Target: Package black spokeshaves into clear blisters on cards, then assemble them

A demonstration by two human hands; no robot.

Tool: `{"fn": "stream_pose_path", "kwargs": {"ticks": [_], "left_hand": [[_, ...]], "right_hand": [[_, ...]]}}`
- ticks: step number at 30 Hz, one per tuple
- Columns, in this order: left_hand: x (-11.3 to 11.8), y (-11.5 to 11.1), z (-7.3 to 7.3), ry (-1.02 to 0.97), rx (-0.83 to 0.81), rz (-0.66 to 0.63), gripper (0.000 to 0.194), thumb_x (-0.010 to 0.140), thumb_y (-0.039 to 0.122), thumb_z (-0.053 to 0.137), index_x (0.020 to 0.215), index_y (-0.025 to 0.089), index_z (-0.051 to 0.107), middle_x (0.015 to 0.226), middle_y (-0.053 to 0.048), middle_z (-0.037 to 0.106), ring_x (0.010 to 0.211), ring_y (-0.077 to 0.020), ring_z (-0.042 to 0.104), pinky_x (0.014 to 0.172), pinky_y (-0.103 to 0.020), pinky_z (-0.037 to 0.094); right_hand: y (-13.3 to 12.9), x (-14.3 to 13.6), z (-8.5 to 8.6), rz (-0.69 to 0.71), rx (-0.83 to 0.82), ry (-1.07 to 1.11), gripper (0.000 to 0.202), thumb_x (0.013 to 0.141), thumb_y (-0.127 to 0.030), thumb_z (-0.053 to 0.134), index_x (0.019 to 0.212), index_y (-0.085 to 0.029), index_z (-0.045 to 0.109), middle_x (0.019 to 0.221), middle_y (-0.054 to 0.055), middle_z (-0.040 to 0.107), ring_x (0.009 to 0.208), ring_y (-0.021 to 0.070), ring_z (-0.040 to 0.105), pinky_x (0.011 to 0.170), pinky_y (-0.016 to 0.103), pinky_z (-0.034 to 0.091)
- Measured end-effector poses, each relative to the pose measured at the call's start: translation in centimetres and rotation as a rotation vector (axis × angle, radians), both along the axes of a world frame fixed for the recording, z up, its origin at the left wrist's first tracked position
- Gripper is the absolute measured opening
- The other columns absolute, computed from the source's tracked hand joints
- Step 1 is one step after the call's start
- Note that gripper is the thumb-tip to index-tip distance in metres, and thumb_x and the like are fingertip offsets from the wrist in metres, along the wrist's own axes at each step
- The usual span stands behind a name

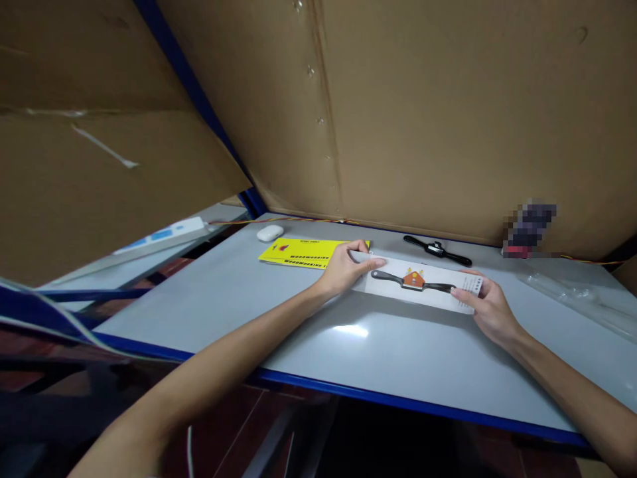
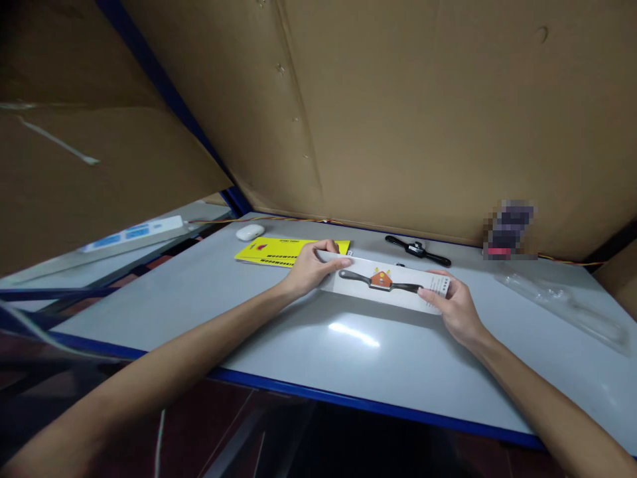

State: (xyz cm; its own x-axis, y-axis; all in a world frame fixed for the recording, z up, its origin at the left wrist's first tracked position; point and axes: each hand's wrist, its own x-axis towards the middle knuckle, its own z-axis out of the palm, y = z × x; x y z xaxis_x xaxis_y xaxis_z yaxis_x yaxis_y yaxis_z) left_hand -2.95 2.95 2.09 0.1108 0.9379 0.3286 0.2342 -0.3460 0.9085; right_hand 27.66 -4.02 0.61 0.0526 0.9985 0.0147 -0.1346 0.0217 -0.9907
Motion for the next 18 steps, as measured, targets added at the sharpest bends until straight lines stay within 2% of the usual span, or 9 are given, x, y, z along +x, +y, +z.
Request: {"fn": "stream_pose_path", "kwargs": {"ticks": [2,5,10,14,18], "left_hand": [[0.2,-0.2,0.1,-0.057,-0.008,-0.034,0.051,0.065,0.05,0.087,0.06,0.02,0.046,0.064,0.005,0.047,0.062,-0.0108,0.041,0.059,-0.026,0.029],[0.3,-0.1,-0.1,-0.221,-0.074,-0.125,0.044,0.066,0.046,0.087,0.063,0.019,0.052,0.068,0.004,0.052,0.065,-0.0112,0.046,0.062,-0.025,0.033],[0.1,0.5,-0.8,-0.462,-0.33,-0.255,0.042,0.057,0.049,0.089,0.075,0.018,0.067,0.077,0.0,0.064,0.067,-0.0136,0.055,0.061,-0.024,0.041],[-0.5,0.3,-0.7,-0.46,-0.462,-0.388,0.056,0.057,0.048,0.091,0.101,0.018,0.077,0.084,-0.003,0.073,0.071,-0.0174,0.064,0.062,-0.026,0.046],[-1.1,-0.1,-0.6,-0.395,-0.492,-0.453,0.052,0.06,0.043,0.092,0.104,0.018,0.079,0.091,-0.005,0.077,0.077,-0.0203,0.07,0.066,-0.027,0.051]], "right_hand": [[-0.5,0.0,0.1,0.022,-0.012,0.014,0.053,0.057,-0.045,0.102,0.095,-0.021,0.076,0.086,0.0,0.077,0.073,0.0138,0.066,0.067,0.026,0.051],[-1.0,-0.1,0.2,0.101,-0.043,0.059,0.048,0.063,-0.046,0.099,0.096,-0.02,0.076,0.092,0.004,0.08,0.08,0.0184,0.071,0.074,0.03,0.056],[-1.4,-0.3,0.3,0.148,-0.092,0.112,0.051,0.067,-0.049,0.096,0.103,-0.019,0.077,0.102,0.009,0.081,0.094,0.0271,0.076,0.086,0.04,0.06],[-1.4,-0.2,0.5,0.117,-0.096,0.101,0.053,0.066,-0.051,0.096,0.104,-0.02,0.077,0.1,0.009,0.082,0.097,0.0299,0.078,0.088,0.042,0.062],[-1.5,0.3,0.5,0.169,-0.042,-0.01,0.053,0.076,-0.058,0.087,0.112,-0.02,0.075,0.103,0.011,0.082,0.102,0.033,0.078,0.086,0.045,0.063]]}}
